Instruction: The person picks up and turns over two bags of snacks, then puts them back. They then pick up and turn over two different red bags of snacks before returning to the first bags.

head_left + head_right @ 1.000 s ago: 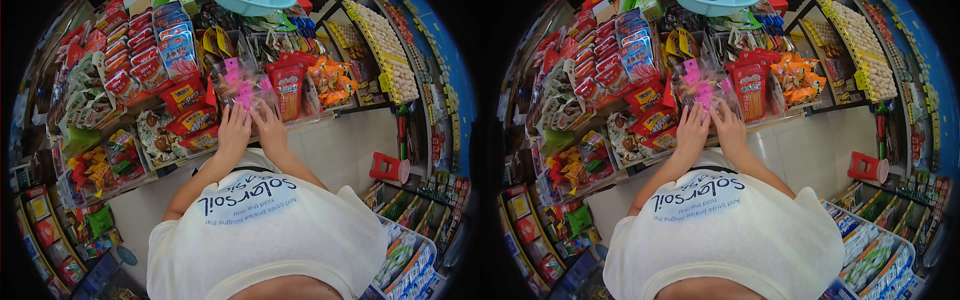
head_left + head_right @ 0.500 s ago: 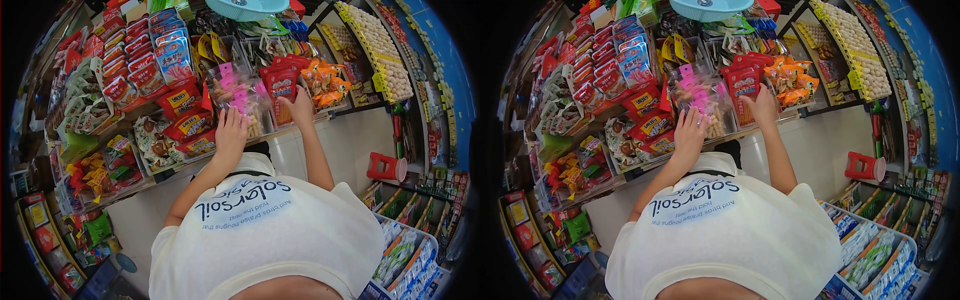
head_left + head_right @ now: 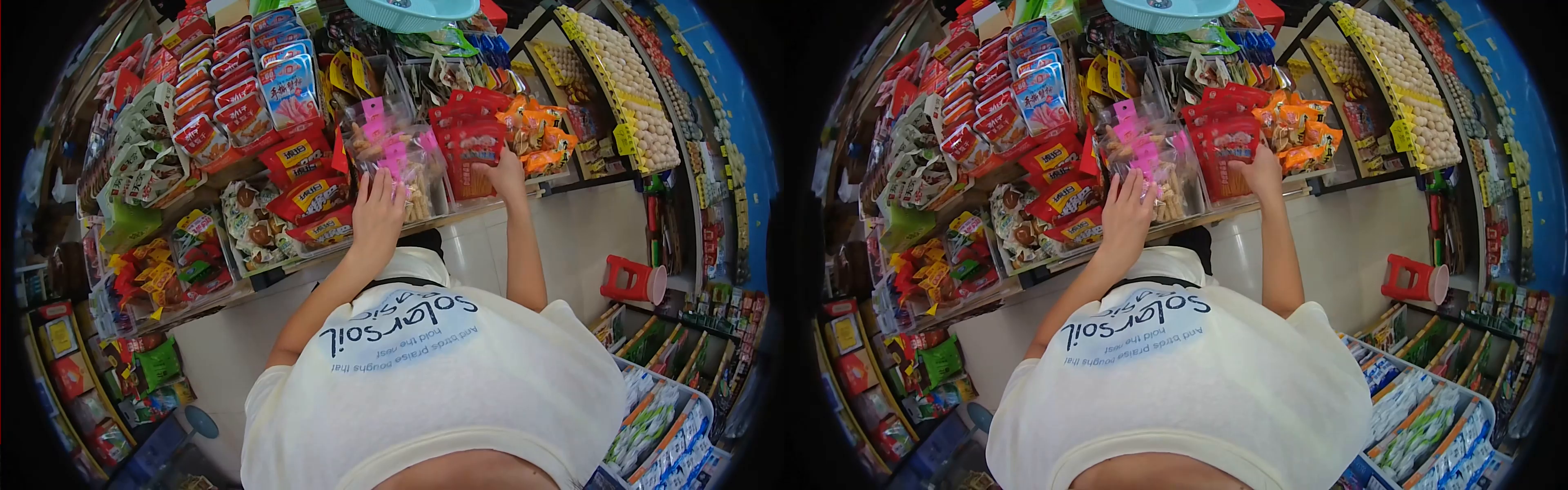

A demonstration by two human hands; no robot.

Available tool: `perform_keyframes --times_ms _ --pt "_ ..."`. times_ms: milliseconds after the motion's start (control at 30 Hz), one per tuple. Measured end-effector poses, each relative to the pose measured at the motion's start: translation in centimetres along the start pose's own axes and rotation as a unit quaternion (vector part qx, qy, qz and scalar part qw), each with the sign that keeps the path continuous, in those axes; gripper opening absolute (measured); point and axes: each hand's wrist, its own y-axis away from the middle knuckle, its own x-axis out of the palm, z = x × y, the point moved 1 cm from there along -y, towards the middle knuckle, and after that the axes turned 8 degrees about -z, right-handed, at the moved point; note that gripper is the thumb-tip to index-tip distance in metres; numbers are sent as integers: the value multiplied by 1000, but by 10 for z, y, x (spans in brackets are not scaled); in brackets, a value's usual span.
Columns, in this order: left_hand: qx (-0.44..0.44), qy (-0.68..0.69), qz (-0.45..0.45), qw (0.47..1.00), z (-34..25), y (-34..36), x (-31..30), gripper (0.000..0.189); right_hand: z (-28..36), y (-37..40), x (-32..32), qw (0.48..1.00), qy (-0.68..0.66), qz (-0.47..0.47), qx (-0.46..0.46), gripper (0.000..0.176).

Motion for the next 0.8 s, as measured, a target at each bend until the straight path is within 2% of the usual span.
perform_keyframes --times_ms 33,100,167,233,267,333,667,733,800 --pt "-5 -3 11 1000 0 0 1 38 2 5 3 1000 -2 0 3 49" --pt "-11 -9 19 1000 0 -1 0 40 10 10 8 987 135 -56 73 54" --pt "-18 7 25 1000 0 -1 -3 40 9 14 15 984 153 -67 65 51" --pt "-17 4 24 1000 0 -1 -5 40 19 20 14 975 188 -85 83 35" --pt "-15 2 21 1000 0 -1 -5 39 16 21 16 975 188 -84 84 35" --pt "-13 0 24 1000 -1 -2 -6 40 11 21 19 967 233 -87 54 22" --pt "2 -13 17 1000 0 -1 -3 38 4 25 27 955 283 -82 43 16" --pt "-5 -18 20 1000 -1 1 1 38 14 29 20 954 270 -115 67 17" --pt "-6 -26 30 999 -1 2 5 37 8 32 25 948 287 -128 45 15"
